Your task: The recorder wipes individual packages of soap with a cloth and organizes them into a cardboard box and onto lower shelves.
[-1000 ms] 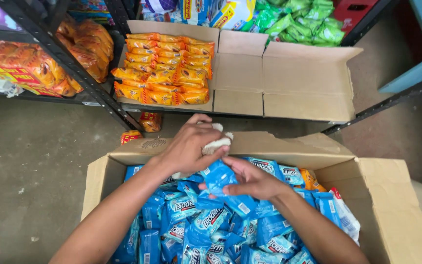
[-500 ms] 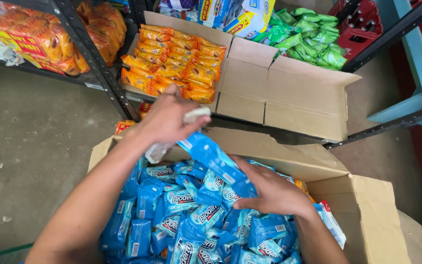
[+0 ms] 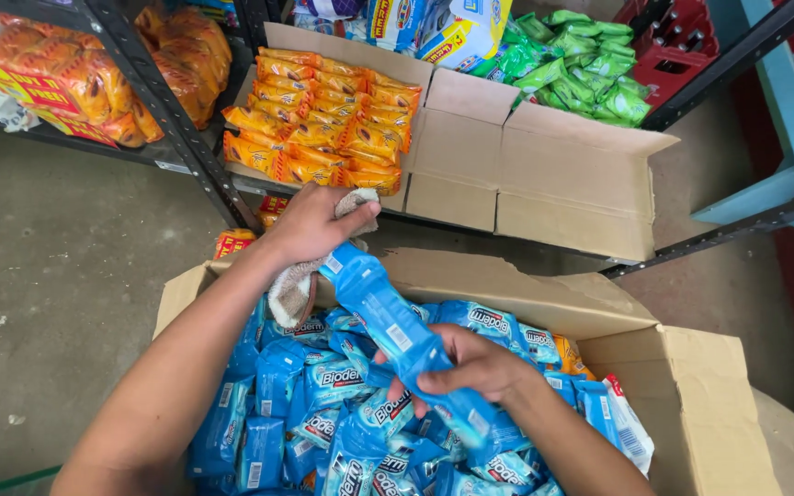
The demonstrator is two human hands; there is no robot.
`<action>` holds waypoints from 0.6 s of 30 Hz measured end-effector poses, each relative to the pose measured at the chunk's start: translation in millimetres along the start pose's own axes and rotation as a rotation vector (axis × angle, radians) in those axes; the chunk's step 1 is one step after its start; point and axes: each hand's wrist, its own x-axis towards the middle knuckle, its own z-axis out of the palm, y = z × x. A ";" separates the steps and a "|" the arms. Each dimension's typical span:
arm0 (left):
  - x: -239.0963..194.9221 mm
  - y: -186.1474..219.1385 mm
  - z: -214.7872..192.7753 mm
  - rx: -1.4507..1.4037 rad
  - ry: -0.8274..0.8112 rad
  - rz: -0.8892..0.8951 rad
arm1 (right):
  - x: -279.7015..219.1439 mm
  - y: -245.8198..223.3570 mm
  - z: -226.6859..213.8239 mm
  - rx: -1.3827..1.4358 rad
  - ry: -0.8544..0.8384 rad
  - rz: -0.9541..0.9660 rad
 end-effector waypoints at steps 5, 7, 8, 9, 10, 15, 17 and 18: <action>-3.9 13.6 -5.7 -0.182 -0.070 0.038 | 11.5 16.0 -2.4 0.054 0.086 -0.239; -7.7 23.4 -5.2 -0.176 -0.107 0.033 | 12.9 11.8 8.0 0.049 0.106 -0.312; -10.6 29.9 -4.6 -0.163 -0.115 0.036 | 11.9 5.9 14.1 0.004 0.078 -0.342; -13.4 36.1 -3.8 -0.150 -0.123 0.039 | 11.0 -0.1 20.0 -0.041 0.052 -0.372; -21.1 48.6 -3.1 -0.145 -0.133 0.044 | 12.5 3.9 16.3 -0.035 0.057 -0.381; -54.1 93.2 39.1 -0.096 0.083 0.345 | 24.8 78.0 -57.9 0.024 0.186 -0.414; -67.3 113.7 40.3 -0.081 0.095 0.443 | 22.7 102.3 -73.2 -0.085 0.186 -0.456; -74.6 123.6 40.2 -0.063 0.111 0.541 | 22.6 115.0 -80.1 -0.197 0.181 -0.499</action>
